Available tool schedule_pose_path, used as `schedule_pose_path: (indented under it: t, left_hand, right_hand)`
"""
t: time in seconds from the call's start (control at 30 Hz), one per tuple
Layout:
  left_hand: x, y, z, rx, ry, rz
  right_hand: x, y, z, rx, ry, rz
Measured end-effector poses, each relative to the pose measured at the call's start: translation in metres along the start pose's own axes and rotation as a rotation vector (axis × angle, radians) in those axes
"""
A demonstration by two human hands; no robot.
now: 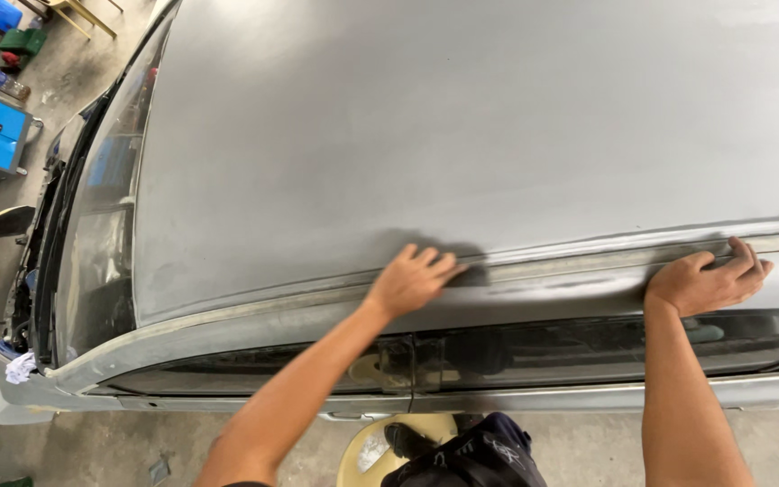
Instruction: The person sands the roof of a silver car using a sanding block, moving back and forth along the roofline. The person works along the edge of the roof, smoothing the surface in a repetitive motion.
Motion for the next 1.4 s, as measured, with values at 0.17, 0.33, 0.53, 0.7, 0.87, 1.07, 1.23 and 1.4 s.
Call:
schedule_pose_path:
  t: [0.17,0.33,0.53,0.7,0.87,1.07,1.23,1.4]
  left_hand:
    - [-0.068,0.039,0.023,0.053,0.126,0.032]
    - [-0.009,0.001,0.003,0.05,0.021,0.019]
    - [-0.024,0.007,0.011,0.044,0.007,0.041]
    - [-0.083,0.038,0.015,0.085,0.129,0.082]
    - [-0.025,0.006,-0.011,0.055,0.046,-0.003]
    - [-0.046,0.018,0.009,0.103,0.066,-0.032]
    - [-0.034,0.007,0.005,0.157,-0.031,-0.055]
    - [0.013,-0.021,-0.014,0.146,-0.034,-0.099]
  right_hand:
    - [0.001,-0.001,0.001,-0.022,0.024,-0.005]
    - [0.0,-0.003,0.0,-0.002,0.02,-0.022]
    - [0.001,0.0,-0.001,-0.009,0.004,0.004]
    - [0.004,0.002,0.001,0.055,0.021,-0.081]
    - [0.0,0.006,0.004,0.033,0.037,-0.095]
    - [0.0,0.004,0.005,0.032,0.04,-0.094]
    - [-0.001,-0.01,0.001,0.05,0.042,-0.112]
    - [-0.004,-0.019,0.0,0.023,0.044,-0.064]
Point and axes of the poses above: each hand's wrist, its own x-axis towards the middle knuckle, its own z-axis out of the back of the hand, y = z × x, the point moved 1 cm from there along x, towards the middle knuckle, and after that the axes turned 3 degrees about y, right-handed, at the moved point
